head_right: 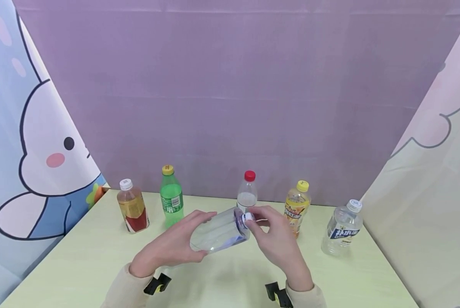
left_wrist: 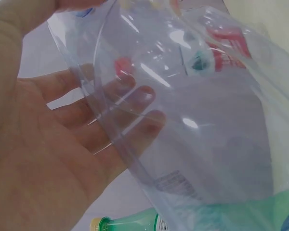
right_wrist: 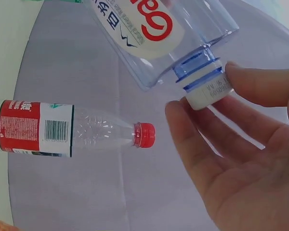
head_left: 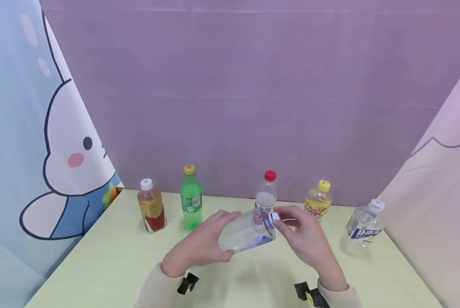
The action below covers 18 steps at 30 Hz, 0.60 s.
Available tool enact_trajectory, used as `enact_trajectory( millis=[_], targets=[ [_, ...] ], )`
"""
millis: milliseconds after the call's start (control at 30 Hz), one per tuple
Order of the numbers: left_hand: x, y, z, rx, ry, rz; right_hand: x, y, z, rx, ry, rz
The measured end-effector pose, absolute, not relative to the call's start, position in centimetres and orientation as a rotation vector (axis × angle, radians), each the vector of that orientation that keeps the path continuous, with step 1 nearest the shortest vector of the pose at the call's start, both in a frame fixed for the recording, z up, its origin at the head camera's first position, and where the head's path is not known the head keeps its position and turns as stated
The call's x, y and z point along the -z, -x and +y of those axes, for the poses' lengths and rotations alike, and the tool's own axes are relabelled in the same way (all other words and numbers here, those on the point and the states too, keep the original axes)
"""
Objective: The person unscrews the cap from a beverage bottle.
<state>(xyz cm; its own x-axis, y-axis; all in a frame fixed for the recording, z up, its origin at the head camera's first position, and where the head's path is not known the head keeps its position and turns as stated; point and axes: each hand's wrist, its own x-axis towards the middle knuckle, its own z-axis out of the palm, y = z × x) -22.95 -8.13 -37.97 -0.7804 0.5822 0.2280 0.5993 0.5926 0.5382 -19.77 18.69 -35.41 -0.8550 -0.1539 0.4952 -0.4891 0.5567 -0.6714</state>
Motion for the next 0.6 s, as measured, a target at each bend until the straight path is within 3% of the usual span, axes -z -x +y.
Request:
enact_trajectory(
  millis=[200, 600],
  targets=[
    [37.92, 23.0, -8.15, 0.958, 1.028, -2.793, 35.42, 19.89, 18.87, -1.264, -0.606, -2.379],
    [38.16, 22.95, -8.13, 0.938, 1.044, -2.785, 35.33, 19.84, 18.67, -1.26, -0.509, -2.376]
  ],
)
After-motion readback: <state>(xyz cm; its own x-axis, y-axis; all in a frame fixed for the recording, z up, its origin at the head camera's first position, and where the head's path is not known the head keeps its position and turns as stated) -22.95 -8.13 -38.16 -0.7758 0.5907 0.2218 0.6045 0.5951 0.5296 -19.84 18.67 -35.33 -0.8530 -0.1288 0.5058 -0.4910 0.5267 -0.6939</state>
